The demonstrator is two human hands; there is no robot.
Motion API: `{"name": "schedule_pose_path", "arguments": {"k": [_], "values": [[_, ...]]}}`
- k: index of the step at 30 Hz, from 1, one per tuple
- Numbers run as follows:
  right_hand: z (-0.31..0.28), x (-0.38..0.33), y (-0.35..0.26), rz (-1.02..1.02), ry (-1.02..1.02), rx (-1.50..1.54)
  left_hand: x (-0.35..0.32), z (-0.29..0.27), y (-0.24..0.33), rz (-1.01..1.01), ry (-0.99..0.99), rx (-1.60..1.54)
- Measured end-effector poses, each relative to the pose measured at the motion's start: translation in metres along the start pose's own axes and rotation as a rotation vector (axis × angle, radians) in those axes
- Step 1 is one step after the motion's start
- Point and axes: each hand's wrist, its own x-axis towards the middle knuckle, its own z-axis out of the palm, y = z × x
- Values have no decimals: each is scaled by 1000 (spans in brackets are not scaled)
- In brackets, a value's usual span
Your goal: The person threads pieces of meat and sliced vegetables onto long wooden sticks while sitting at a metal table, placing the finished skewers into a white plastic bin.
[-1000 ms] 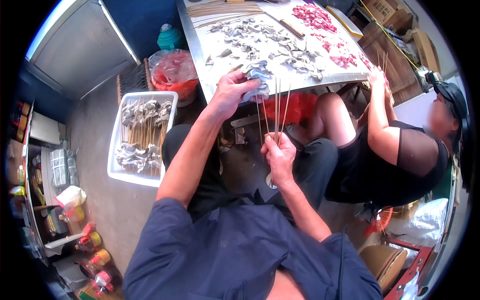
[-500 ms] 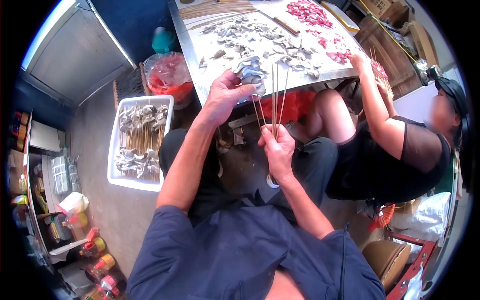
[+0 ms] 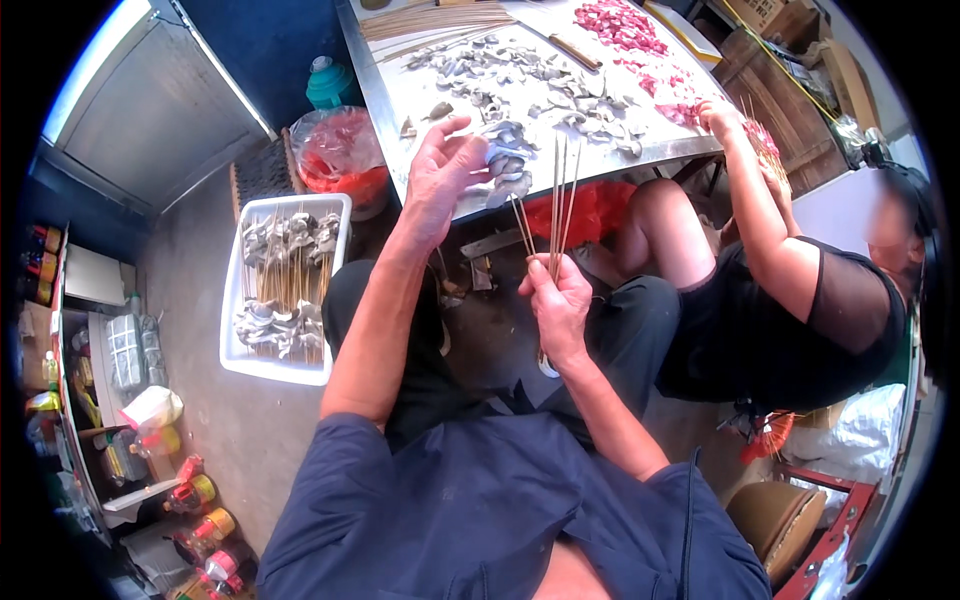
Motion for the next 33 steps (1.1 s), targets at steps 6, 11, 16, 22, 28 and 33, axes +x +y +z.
{"name": "schedule_pose_path", "arguments": {"k": [6, 11, 16, 22, 28, 33], "values": [[1, -2, 7, 15, -18, -11, 4, -3, -3, 62, 67, -55], [1, -1, 14, -41, -31, -76, 6, -2, -5, -26, 132, -100], [1, -2, 17, -67, -36, -157, 10, -14, -17, -38, 126, -142], [-2, -3, 15, -75, -45, -174, 9, -17, -17, -128, 178, -166], [-3, -4, 18, -17, -45, -104, 4, -3, -17, -148, 187, -147], [-2, -5, 19, 7, -39, -66, -1, 3, -18, -140, 168, -92]]}}
